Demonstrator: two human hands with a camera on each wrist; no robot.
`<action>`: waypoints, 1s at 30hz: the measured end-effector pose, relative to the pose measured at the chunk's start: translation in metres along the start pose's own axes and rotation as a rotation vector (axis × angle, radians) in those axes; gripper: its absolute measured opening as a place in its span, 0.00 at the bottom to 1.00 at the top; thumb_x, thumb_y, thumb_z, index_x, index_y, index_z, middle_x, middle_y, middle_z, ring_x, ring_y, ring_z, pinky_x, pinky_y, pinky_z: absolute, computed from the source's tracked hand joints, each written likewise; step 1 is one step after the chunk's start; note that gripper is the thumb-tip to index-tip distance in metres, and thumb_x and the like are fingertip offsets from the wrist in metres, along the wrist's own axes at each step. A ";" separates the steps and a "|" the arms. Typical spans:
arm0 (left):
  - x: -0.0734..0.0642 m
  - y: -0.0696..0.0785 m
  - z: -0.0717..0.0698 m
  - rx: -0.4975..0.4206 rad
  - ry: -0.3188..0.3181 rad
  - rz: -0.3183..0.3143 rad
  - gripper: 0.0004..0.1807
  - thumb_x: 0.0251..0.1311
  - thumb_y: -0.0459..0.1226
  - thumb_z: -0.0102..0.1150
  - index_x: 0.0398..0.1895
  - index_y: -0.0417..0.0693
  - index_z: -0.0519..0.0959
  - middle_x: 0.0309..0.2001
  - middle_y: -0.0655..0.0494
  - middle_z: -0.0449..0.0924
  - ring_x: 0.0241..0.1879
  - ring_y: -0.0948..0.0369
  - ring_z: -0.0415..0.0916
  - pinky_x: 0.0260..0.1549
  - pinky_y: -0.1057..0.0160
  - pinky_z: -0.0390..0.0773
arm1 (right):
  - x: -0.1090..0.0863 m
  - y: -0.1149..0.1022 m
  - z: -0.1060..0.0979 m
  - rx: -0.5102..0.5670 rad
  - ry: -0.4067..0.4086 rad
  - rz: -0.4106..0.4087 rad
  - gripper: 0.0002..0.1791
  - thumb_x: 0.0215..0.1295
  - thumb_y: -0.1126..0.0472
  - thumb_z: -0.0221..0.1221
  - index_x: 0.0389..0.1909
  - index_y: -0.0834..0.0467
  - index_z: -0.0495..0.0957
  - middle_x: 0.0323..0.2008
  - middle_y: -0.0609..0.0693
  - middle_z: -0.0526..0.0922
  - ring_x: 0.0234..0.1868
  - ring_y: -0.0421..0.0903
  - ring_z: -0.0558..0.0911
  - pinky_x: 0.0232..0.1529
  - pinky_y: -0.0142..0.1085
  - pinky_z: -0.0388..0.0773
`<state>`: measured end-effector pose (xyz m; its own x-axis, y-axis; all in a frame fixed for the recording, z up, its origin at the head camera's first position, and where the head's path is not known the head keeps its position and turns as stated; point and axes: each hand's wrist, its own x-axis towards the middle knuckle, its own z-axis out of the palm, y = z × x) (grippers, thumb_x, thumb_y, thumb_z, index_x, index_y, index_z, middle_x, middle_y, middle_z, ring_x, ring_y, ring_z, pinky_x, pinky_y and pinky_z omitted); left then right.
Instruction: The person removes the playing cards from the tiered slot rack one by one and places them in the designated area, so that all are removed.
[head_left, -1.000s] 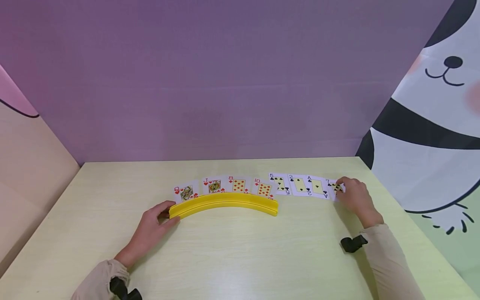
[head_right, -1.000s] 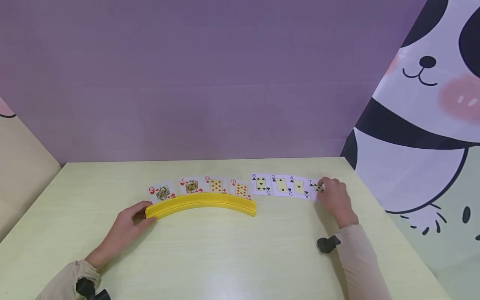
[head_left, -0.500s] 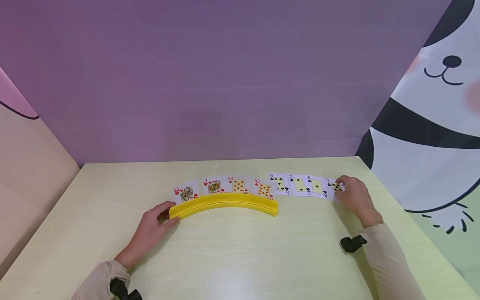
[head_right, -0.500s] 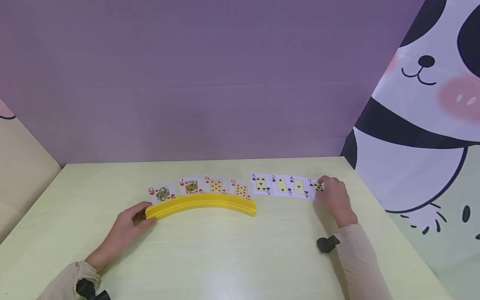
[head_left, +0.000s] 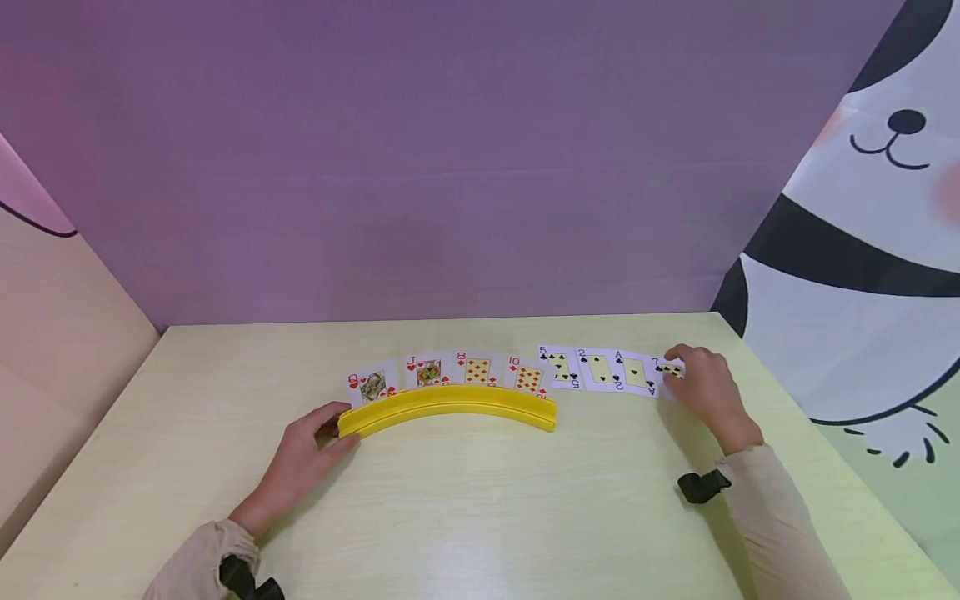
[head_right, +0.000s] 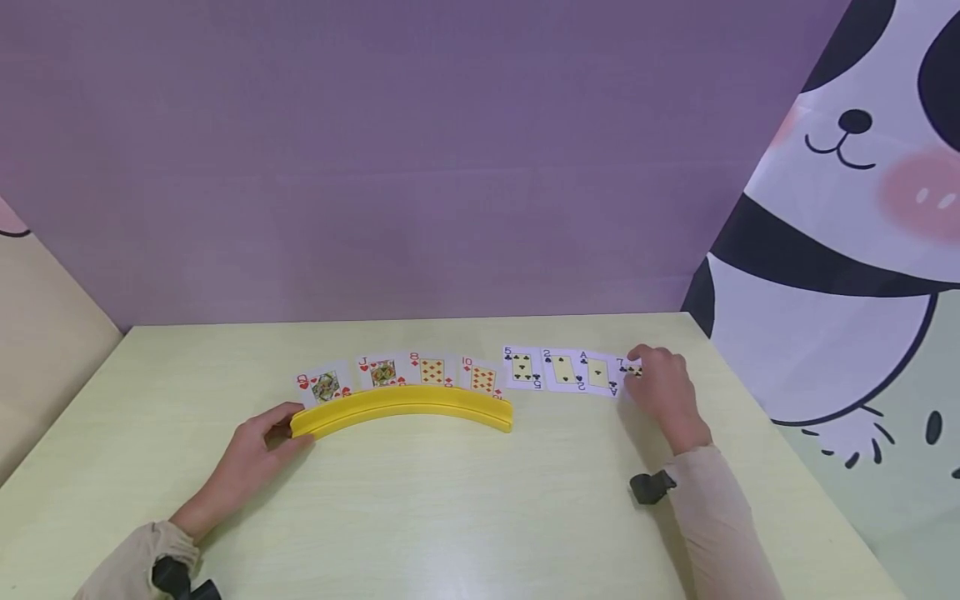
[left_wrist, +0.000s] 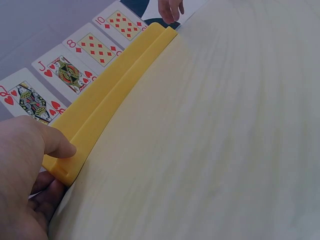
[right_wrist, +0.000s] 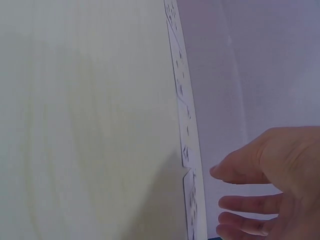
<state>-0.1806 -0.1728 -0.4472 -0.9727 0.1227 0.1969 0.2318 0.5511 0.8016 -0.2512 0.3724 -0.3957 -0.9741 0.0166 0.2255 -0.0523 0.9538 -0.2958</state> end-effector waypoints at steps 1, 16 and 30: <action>0.000 0.000 0.000 0.002 0.000 -0.001 0.22 0.60 0.32 0.67 0.58 0.40 0.78 0.52 0.47 0.81 0.45 0.55 0.77 0.48 0.61 0.80 | 0.000 -0.002 0.000 0.002 0.001 0.002 0.19 0.63 0.67 0.60 0.52 0.72 0.76 0.51 0.74 0.77 0.45 0.66 0.74 0.52 0.63 0.71; 0.000 0.002 -0.001 0.005 0.004 0.001 0.21 0.61 0.32 0.67 0.58 0.40 0.78 0.52 0.48 0.81 0.45 0.55 0.76 0.49 0.57 0.80 | -0.004 -0.040 -0.016 0.049 0.057 -0.098 0.17 0.63 0.69 0.59 0.52 0.70 0.77 0.53 0.74 0.77 0.55 0.71 0.72 0.57 0.66 0.67; 0.000 0.004 -0.001 -0.001 0.007 0.001 0.20 0.61 0.32 0.67 0.57 0.40 0.78 0.52 0.47 0.81 0.45 0.55 0.76 0.49 0.57 0.80 | -0.010 -0.074 -0.029 0.095 0.106 -0.208 0.16 0.63 0.69 0.59 0.51 0.68 0.78 0.51 0.71 0.79 0.54 0.69 0.73 0.55 0.63 0.68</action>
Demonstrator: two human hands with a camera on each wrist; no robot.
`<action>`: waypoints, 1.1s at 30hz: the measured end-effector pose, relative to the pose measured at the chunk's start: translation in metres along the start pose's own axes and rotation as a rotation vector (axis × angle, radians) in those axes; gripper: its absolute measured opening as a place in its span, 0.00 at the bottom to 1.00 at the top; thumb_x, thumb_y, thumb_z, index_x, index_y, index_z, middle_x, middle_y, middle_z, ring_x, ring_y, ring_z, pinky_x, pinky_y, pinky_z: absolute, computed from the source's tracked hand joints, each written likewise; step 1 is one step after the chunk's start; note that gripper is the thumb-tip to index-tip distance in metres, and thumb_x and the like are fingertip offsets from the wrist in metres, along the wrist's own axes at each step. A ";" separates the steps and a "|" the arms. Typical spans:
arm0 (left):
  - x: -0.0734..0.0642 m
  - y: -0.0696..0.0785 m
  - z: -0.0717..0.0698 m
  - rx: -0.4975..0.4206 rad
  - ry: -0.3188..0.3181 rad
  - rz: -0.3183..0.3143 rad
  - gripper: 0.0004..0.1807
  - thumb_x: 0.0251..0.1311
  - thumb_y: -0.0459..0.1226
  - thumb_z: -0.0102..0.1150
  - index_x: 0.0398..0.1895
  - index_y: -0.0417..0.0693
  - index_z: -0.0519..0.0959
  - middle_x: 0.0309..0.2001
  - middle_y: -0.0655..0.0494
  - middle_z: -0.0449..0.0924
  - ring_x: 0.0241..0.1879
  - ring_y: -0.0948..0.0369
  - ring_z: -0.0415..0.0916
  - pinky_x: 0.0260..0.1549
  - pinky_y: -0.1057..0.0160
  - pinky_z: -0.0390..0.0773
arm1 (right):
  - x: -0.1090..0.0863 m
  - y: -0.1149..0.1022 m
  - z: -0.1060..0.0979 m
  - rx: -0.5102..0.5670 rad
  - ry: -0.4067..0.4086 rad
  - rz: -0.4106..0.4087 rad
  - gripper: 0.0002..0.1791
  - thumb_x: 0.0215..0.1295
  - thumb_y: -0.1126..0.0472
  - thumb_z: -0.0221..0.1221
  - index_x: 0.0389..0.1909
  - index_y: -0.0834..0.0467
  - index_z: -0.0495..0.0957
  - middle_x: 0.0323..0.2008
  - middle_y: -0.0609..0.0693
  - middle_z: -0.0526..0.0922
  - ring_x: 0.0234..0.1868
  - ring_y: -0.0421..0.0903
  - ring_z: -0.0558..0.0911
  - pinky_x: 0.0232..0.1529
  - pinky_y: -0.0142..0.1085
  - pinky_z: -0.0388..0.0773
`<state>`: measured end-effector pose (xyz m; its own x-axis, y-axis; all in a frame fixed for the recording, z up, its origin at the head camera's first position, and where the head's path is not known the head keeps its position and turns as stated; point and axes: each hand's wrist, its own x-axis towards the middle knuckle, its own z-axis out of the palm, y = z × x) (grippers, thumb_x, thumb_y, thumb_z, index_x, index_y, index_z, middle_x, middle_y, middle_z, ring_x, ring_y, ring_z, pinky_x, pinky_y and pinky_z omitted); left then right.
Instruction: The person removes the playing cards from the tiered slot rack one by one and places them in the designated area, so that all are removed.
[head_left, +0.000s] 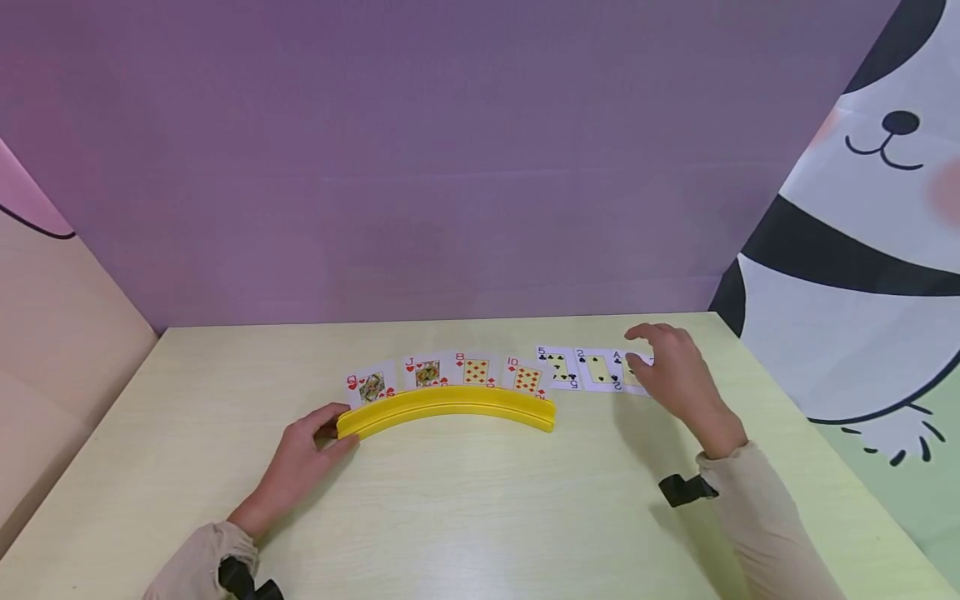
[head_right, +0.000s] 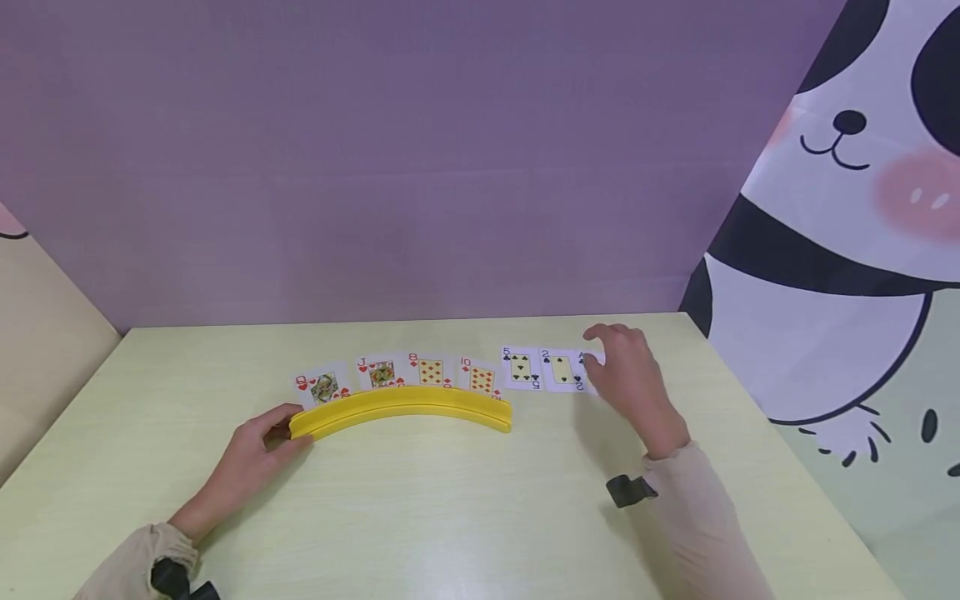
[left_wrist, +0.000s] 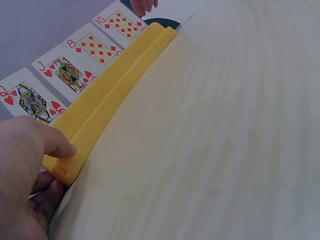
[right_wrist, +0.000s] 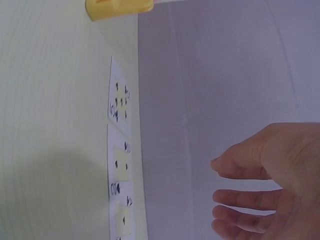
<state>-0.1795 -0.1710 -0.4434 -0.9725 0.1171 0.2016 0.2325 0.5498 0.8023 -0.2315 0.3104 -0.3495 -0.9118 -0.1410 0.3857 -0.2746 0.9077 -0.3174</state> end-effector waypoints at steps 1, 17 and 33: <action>0.000 0.000 0.000 0.000 0.000 -0.001 0.20 0.61 0.32 0.67 0.57 0.40 0.78 0.52 0.48 0.81 0.45 0.55 0.76 0.49 0.57 0.80 | 0.000 -0.003 0.000 0.002 0.000 -0.004 0.16 0.63 0.69 0.59 0.51 0.68 0.78 0.52 0.70 0.79 0.54 0.68 0.73 0.55 0.63 0.68; 0.000 0.000 0.000 0.003 -0.004 0.001 0.22 0.60 0.31 0.67 0.58 0.39 0.78 0.52 0.47 0.81 0.45 0.55 0.77 0.49 0.56 0.80 | -0.005 -0.044 -0.012 0.049 0.001 -0.048 0.15 0.65 0.67 0.59 0.52 0.64 0.79 0.55 0.64 0.79 0.60 0.65 0.70 0.58 0.62 0.68; -0.001 -0.005 0.001 0.013 -0.006 0.005 0.21 0.60 0.32 0.67 0.58 0.40 0.78 0.52 0.48 0.81 0.45 0.55 0.77 0.48 0.60 0.80 | -0.011 -0.076 0.000 0.113 -0.063 -0.152 0.15 0.69 0.63 0.60 0.55 0.61 0.78 0.55 0.57 0.79 0.58 0.57 0.72 0.56 0.55 0.74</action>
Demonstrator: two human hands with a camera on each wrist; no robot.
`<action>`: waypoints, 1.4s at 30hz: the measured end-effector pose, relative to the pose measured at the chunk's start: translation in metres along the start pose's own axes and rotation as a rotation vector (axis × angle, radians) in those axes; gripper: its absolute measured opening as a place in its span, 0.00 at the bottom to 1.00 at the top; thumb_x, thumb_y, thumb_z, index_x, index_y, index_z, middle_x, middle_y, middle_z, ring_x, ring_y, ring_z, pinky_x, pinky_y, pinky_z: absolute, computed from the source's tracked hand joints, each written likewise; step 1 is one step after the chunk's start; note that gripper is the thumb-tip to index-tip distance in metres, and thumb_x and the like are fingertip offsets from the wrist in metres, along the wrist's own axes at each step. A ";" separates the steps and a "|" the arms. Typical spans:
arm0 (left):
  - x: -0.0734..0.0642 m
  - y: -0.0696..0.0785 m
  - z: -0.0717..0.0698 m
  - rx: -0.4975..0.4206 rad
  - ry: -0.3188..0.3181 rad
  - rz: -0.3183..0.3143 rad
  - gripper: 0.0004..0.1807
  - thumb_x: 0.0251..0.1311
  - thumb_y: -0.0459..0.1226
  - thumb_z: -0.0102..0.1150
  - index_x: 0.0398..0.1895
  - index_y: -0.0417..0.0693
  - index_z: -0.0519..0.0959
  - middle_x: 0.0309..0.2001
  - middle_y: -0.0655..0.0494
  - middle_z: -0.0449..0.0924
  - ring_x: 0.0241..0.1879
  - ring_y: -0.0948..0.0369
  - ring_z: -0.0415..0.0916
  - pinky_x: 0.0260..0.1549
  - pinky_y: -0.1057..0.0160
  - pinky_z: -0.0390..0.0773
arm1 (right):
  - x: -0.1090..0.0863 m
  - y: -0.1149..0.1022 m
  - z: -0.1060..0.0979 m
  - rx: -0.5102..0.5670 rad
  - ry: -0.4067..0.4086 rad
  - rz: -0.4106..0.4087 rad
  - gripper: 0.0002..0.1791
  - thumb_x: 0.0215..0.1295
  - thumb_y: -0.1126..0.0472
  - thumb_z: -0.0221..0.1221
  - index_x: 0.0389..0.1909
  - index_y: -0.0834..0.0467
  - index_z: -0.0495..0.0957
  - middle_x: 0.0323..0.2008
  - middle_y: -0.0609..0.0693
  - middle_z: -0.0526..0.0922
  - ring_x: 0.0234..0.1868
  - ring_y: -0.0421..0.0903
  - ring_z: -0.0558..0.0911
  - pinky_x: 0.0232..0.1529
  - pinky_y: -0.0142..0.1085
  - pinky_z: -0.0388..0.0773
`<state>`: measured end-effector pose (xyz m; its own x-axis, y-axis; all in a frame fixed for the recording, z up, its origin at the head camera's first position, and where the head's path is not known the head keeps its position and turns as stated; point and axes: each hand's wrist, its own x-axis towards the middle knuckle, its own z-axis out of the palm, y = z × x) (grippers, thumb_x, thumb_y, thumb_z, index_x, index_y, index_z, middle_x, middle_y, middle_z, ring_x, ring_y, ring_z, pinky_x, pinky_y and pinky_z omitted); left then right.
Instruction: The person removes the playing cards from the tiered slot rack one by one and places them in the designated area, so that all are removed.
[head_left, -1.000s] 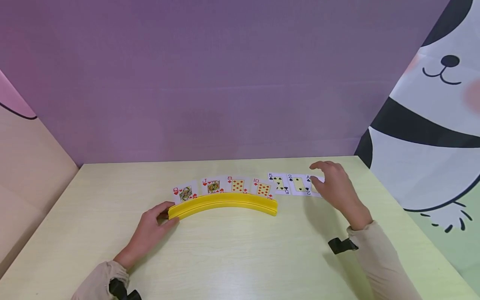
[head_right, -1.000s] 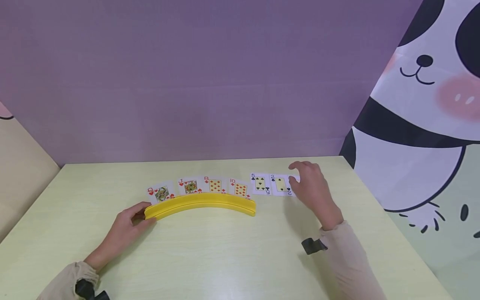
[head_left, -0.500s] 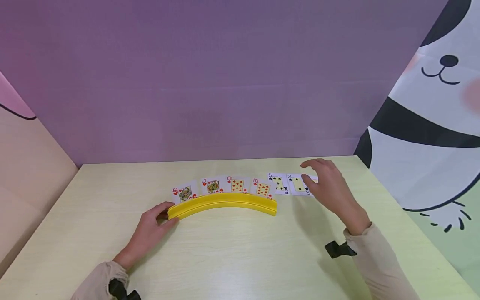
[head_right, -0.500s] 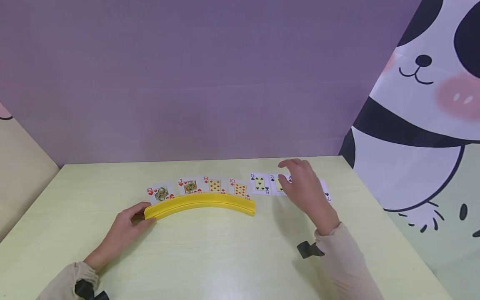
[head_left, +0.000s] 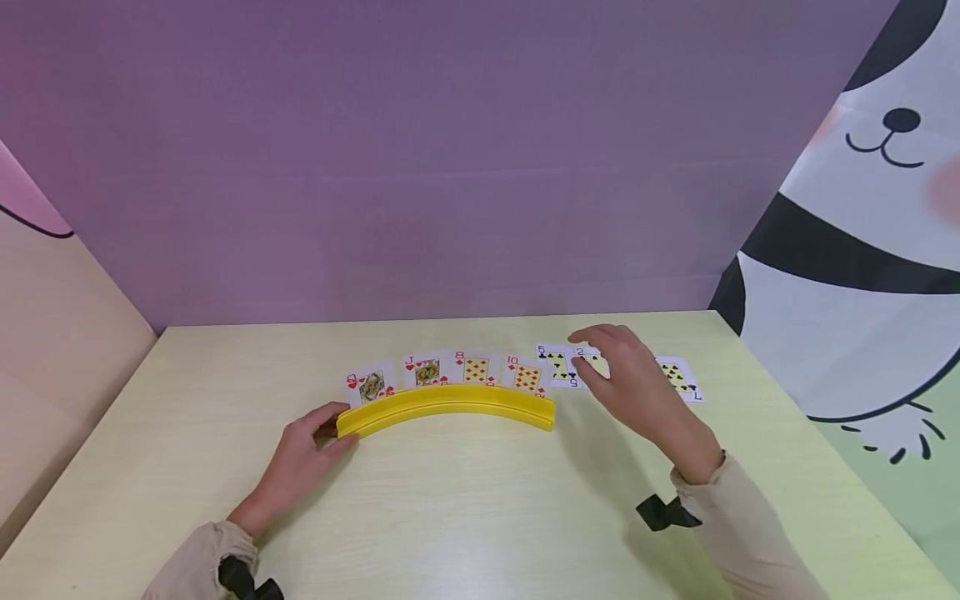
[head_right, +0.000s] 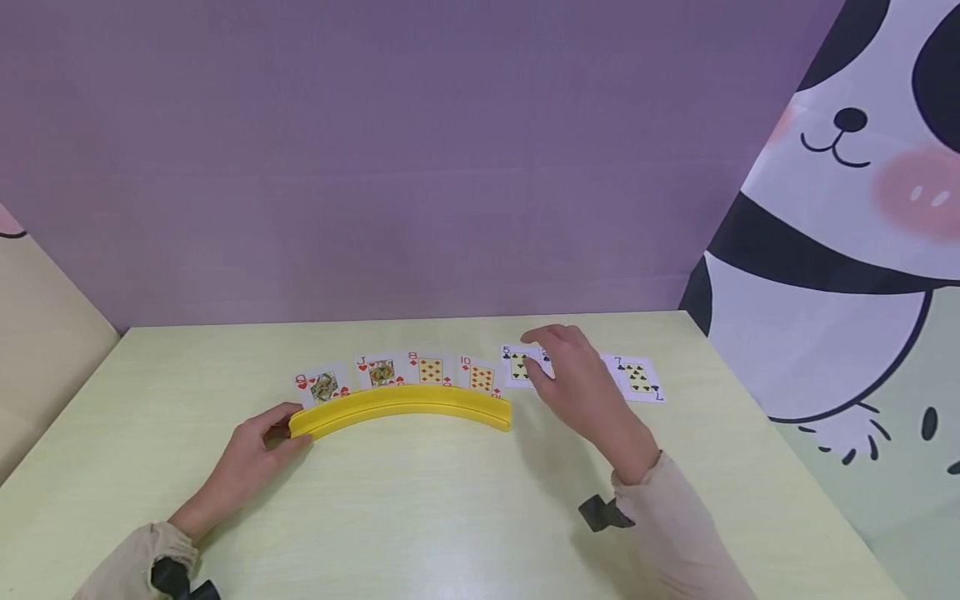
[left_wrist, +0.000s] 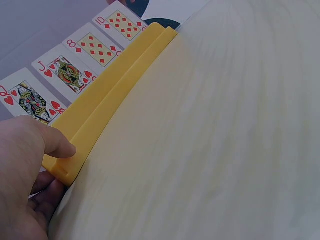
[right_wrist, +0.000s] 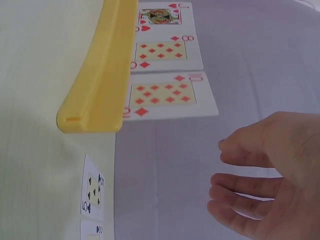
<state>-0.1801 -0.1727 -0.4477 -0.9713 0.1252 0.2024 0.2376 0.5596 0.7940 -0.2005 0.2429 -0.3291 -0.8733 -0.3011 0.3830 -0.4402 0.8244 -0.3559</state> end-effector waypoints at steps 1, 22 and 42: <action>0.000 0.000 0.000 0.001 -0.001 -0.001 0.21 0.60 0.32 0.66 0.58 0.40 0.78 0.52 0.48 0.81 0.45 0.55 0.77 0.48 0.60 0.80 | 0.000 -0.002 0.001 0.012 -0.003 -0.007 0.15 0.69 0.63 0.60 0.55 0.61 0.78 0.55 0.57 0.79 0.58 0.57 0.73 0.56 0.55 0.75; 0.001 0.006 -0.001 -0.013 -0.002 -0.012 0.20 0.61 0.32 0.66 0.57 0.39 0.78 0.52 0.47 0.81 0.45 0.55 0.76 0.49 0.56 0.80 | -0.003 -0.023 0.025 0.035 -0.122 -0.084 0.11 0.70 0.61 0.60 0.49 0.61 0.82 0.45 0.49 0.85 0.43 0.46 0.81 0.48 0.44 0.81; 0.000 0.001 -0.001 -0.034 -0.008 -0.003 0.21 0.61 0.32 0.66 0.57 0.40 0.78 0.50 0.48 0.81 0.44 0.56 0.76 0.47 0.64 0.80 | -0.003 -0.026 0.024 -0.025 -0.067 -0.098 0.07 0.66 0.66 0.63 0.43 0.62 0.84 0.40 0.51 0.87 0.36 0.44 0.83 0.40 0.40 0.83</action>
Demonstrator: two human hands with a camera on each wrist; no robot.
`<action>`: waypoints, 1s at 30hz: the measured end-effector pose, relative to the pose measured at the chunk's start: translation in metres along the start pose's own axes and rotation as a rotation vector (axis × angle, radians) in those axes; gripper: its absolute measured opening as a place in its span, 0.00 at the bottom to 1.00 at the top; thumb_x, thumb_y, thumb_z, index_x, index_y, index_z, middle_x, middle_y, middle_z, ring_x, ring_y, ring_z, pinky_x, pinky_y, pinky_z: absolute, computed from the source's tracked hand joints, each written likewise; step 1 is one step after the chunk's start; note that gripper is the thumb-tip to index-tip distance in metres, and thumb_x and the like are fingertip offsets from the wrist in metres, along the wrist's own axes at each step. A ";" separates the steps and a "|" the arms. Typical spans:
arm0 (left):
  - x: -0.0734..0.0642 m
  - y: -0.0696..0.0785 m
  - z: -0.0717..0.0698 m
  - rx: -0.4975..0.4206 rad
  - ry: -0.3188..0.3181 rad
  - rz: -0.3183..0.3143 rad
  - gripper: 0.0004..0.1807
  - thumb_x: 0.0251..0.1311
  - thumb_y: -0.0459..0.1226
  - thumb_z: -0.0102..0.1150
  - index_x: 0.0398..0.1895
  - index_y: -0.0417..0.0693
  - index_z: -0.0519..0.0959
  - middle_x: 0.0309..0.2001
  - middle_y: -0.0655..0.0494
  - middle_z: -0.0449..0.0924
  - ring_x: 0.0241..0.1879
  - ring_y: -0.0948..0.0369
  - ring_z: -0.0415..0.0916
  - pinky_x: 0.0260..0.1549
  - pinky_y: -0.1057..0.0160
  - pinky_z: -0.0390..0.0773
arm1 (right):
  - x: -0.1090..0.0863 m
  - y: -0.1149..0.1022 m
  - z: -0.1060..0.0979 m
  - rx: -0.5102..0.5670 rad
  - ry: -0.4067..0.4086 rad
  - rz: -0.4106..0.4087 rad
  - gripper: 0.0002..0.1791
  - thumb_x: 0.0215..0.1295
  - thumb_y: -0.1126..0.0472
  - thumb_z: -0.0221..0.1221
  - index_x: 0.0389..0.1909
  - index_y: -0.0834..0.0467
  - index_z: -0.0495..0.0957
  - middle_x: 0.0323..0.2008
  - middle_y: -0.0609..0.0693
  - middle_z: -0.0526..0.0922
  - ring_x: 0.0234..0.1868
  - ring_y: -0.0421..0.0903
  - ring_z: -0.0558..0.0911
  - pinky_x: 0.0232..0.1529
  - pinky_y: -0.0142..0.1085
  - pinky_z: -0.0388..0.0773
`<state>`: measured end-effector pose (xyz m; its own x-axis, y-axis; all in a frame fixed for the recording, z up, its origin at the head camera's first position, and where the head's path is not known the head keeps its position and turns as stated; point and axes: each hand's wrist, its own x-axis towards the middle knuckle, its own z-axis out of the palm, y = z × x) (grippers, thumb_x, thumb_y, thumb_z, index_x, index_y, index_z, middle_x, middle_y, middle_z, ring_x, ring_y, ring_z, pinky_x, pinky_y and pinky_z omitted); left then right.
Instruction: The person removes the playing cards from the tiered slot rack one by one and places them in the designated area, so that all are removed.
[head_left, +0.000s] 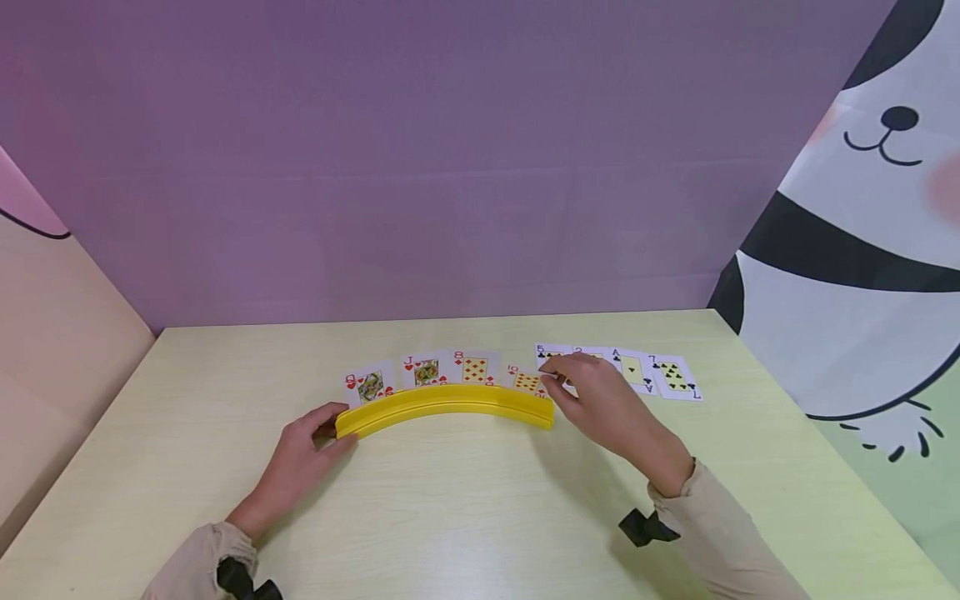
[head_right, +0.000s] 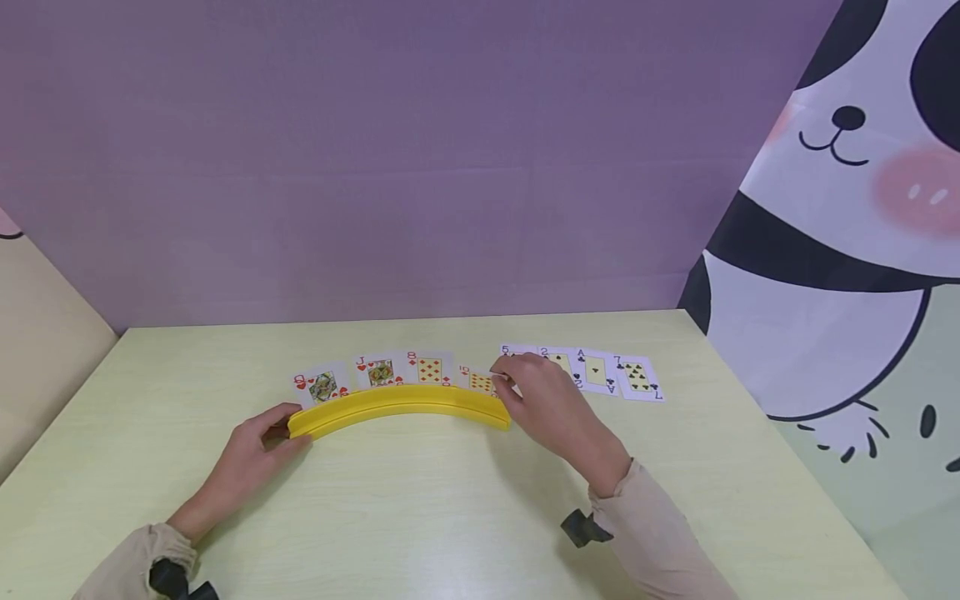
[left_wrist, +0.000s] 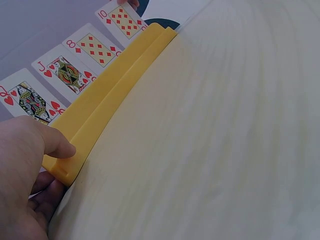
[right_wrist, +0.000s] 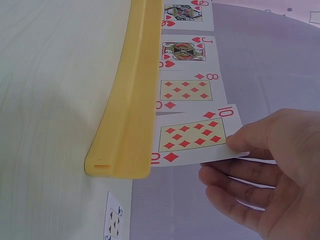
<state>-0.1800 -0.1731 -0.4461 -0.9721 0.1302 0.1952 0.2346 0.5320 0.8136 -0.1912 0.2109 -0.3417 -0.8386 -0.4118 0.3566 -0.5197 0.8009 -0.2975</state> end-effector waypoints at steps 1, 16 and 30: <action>0.000 0.000 0.000 -0.001 0.000 0.003 0.21 0.61 0.32 0.67 0.57 0.40 0.78 0.50 0.48 0.81 0.44 0.56 0.76 0.47 0.63 0.80 | 0.000 0.000 0.000 -0.001 0.000 0.000 0.07 0.66 0.66 0.63 0.43 0.62 0.84 0.40 0.51 0.87 0.36 0.44 0.82 0.40 0.40 0.83; 0.000 -0.001 0.000 0.006 0.003 0.014 0.21 0.60 0.31 0.66 0.57 0.40 0.78 0.51 0.48 0.81 0.44 0.56 0.77 0.47 0.64 0.80 | -0.001 -0.003 -0.008 0.006 0.015 -0.002 0.07 0.67 0.65 0.63 0.42 0.62 0.85 0.38 0.51 0.87 0.35 0.44 0.81 0.39 0.40 0.83; 0.000 0.000 0.001 -0.025 0.000 -0.014 0.21 0.60 0.30 0.66 0.57 0.40 0.78 0.51 0.48 0.81 0.44 0.56 0.77 0.47 0.64 0.80 | -0.008 -0.008 -0.015 0.027 0.055 0.009 0.10 0.67 0.65 0.62 0.48 0.59 0.84 0.43 0.51 0.86 0.37 0.45 0.83 0.35 0.40 0.83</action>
<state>-0.1801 -0.1723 -0.4469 -0.9752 0.1228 0.1842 0.2212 0.5131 0.8293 -0.1777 0.2139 -0.3287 -0.8337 -0.3792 0.4015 -0.5167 0.7923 -0.3245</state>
